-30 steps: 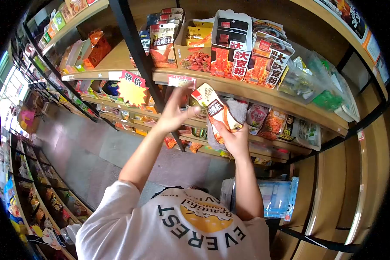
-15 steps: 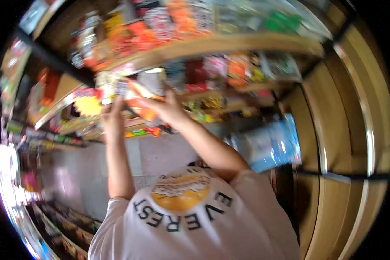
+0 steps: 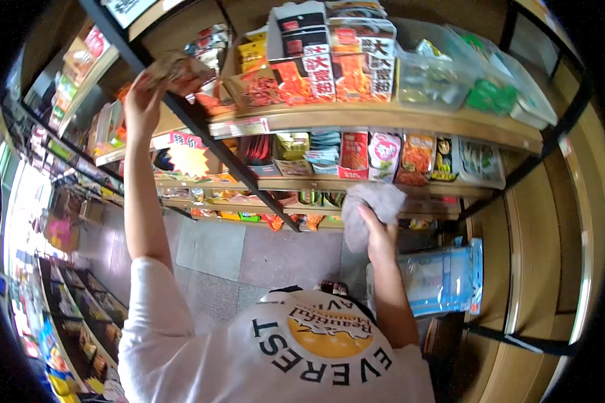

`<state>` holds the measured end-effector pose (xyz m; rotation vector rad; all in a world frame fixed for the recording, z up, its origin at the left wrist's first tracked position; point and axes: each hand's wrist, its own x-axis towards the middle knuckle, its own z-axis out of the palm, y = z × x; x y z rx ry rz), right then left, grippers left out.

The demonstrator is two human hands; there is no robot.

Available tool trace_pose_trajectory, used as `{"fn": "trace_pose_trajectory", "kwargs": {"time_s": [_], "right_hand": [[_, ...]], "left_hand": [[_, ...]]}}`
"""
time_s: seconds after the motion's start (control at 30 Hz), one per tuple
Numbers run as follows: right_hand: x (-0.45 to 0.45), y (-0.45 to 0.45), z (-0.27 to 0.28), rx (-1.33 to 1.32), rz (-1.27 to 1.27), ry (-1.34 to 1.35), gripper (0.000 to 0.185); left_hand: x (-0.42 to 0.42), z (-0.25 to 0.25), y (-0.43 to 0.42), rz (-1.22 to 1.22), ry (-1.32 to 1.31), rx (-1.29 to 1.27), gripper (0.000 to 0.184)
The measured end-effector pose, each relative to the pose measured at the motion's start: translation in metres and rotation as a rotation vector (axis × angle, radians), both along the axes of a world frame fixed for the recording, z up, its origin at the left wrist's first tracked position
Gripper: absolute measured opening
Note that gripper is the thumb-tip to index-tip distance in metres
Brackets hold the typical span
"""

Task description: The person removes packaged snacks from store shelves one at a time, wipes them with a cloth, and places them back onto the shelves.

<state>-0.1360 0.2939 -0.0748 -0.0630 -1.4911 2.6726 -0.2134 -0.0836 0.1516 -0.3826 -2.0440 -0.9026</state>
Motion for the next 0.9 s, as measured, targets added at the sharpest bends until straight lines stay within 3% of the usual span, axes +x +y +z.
{"fn": "trace_pose_trajectory", "kwargs": {"time_s": [0.13,0.2,0.27,0.33,0.4,0.47,0.53,0.6,0.63,0.67,0.73,0.87,0.9], "right_hand": [[0.008,0.013,-0.008,-0.032,-0.013,-0.022,0.041],[0.011,0.014,-0.009,-0.022,0.005,-0.037,0.041],[0.013,0.013,-0.007,-0.055,-0.015,-0.072,0.041],[0.012,0.011,-0.01,-0.088,0.024,-0.123,0.042],[0.007,0.008,-0.024,-0.061,0.035,-0.087,0.045],[0.005,0.001,-0.026,-0.036,0.064,-0.109,0.046],[0.001,-0.006,-0.027,-0.004,0.077,-0.145,0.047],[-0.002,-0.018,-0.03,-0.033,0.1,-0.172,0.051],[-0.002,-0.027,-0.03,-0.029,0.117,-0.173,0.051],[-0.001,-0.036,-0.028,-0.025,0.119,-0.193,0.053],[-0.002,-0.049,-0.024,-0.009,0.116,-0.198,0.054],[-0.002,-0.074,-0.015,0.015,0.16,-0.168,0.052],[-0.004,-0.079,-0.013,0.045,0.17,-0.15,0.047]], "left_hand": [[-0.028,0.022,0.005,0.239,-0.172,-0.386,0.028],[-0.048,0.014,-0.001,0.103,-0.397,-0.231,0.03],[-0.057,0.006,-0.002,0.116,-0.485,-0.198,0.028],[-0.068,-0.005,-0.02,0.284,-0.47,-0.21,0.025],[-0.037,0.011,0.008,0.41,-0.479,-0.04,0.024],[-0.068,-0.012,-0.019,0.131,-0.195,0.159,0.024],[-0.065,-0.015,-0.015,0.165,-0.302,0.184,0.027],[-0.041,-0.013,0.013,0.427,-0.528,0.035,0.029],[-0.049,-0.027,0.009,0.436,-0.381,0.033,0.028],[-0.059,-0.033,0.0,0.448,-0.461,0.052,0.028],[-0.051,-0.022,0.007,0.341,-0.228,-0.063,0.031],[-0.051,-0.033,0.004,-0.055,-0.258,0.18,0.03],[-0.049,-0.037,0.005,0.002,-0.2,0.074,0.03]]}}
